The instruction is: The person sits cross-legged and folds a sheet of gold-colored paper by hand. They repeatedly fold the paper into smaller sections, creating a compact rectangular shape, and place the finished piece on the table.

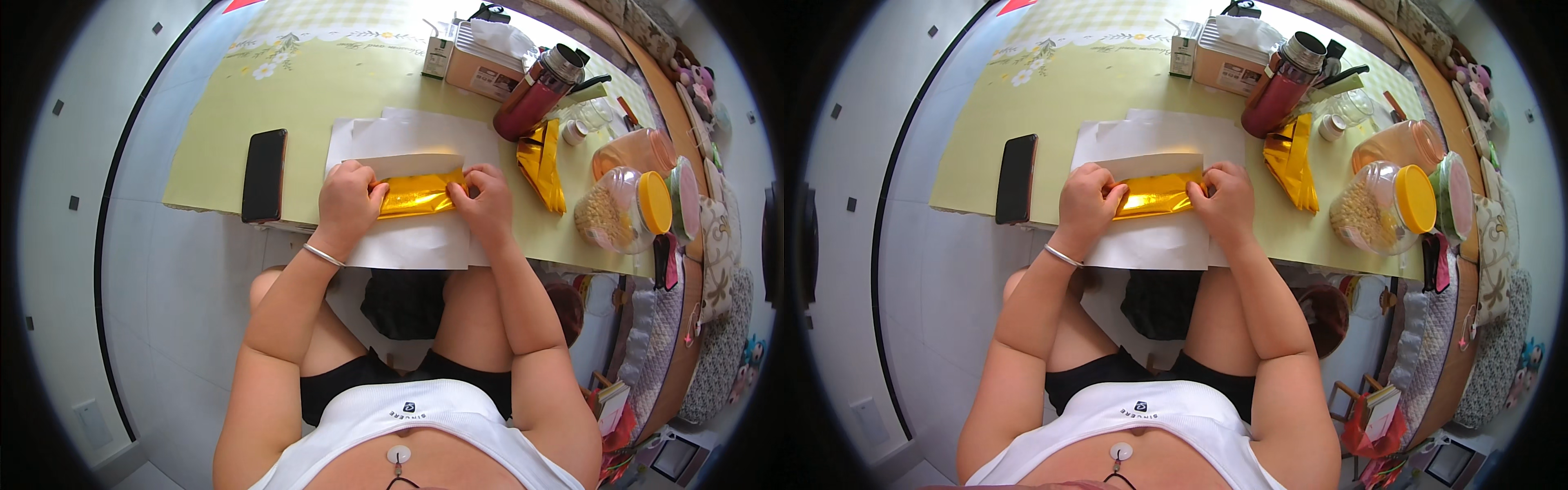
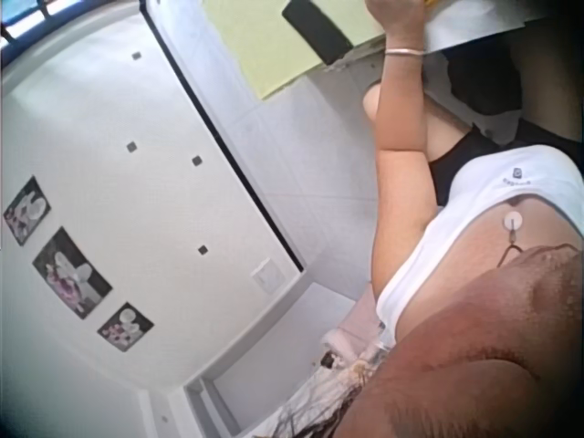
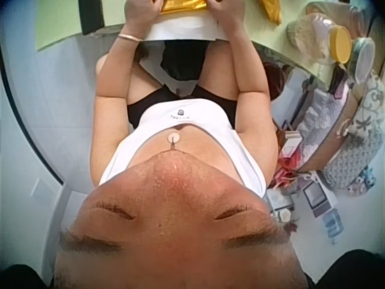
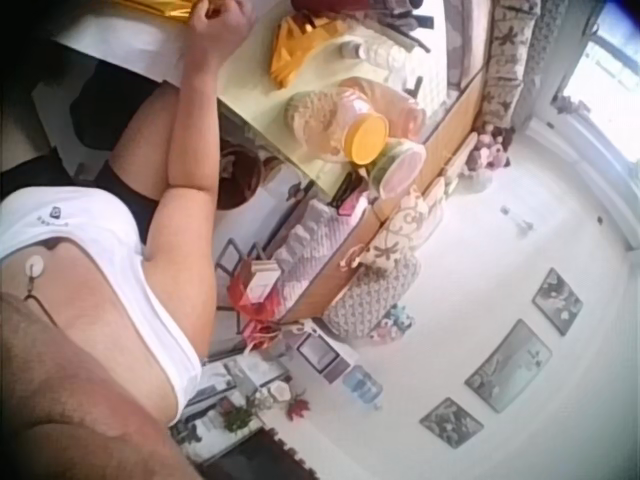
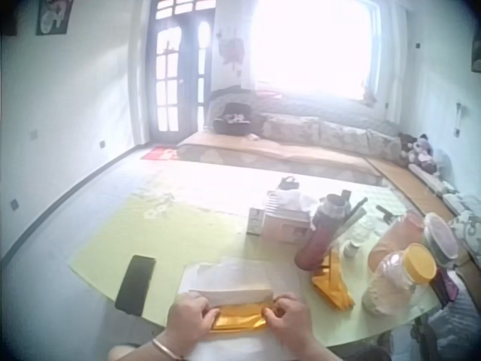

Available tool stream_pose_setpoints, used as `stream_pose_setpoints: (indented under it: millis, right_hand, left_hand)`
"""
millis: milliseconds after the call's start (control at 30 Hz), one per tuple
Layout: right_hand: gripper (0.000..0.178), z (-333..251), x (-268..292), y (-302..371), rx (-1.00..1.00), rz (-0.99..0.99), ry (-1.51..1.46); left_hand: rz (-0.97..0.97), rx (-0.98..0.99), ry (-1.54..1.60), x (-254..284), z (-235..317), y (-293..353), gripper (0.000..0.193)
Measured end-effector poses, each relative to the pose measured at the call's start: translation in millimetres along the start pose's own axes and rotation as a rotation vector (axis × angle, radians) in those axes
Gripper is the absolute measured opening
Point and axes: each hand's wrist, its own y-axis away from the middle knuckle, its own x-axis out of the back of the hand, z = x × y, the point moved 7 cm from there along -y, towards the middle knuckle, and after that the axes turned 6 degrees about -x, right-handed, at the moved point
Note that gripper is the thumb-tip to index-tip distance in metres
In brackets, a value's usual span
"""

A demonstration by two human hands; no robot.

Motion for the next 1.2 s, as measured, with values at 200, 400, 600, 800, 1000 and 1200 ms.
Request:
stream_pose_setpoints:
  millis: [200, 400, 600, 800, 1000, 1200]
  right_hand:
    - [0.024, -1, -3, 0, 0.044, 0.021, 0.093]
    - [0.024, 0, -4, 0, 0.065, 0.043, 0.104]
    - [0.025, 4, -5, -3, 0.024, 0.013, 0.110]
    - [0.024, -3, -2, -4, 0.063, 0.040, 0.146]
    - [0.020, -15, 7, -3, 0.221, 0.122, -0.143]
    - [0.021, 7, -8, -10, -0.032, -0.041, -0.082]
  left_hand:
    - [0.147, -0.394, -0.205, 15, 49, -1, 0.014]
    - [-0.246, -0.425, -0.141, -16, 56, 36, 0.053]
    - [-0.337, -0.382, -0.216, -21, 62, 50, 0.087]
    - [-0.367, -0.338, -0.241, -27, 60, 57, 0.096]
    - [-0.391, -0.347, -0.250, -26, 60, 57, 0.099]
    - [-0.397, -0.309, -0.276, -25, 62, 61, 0.106]
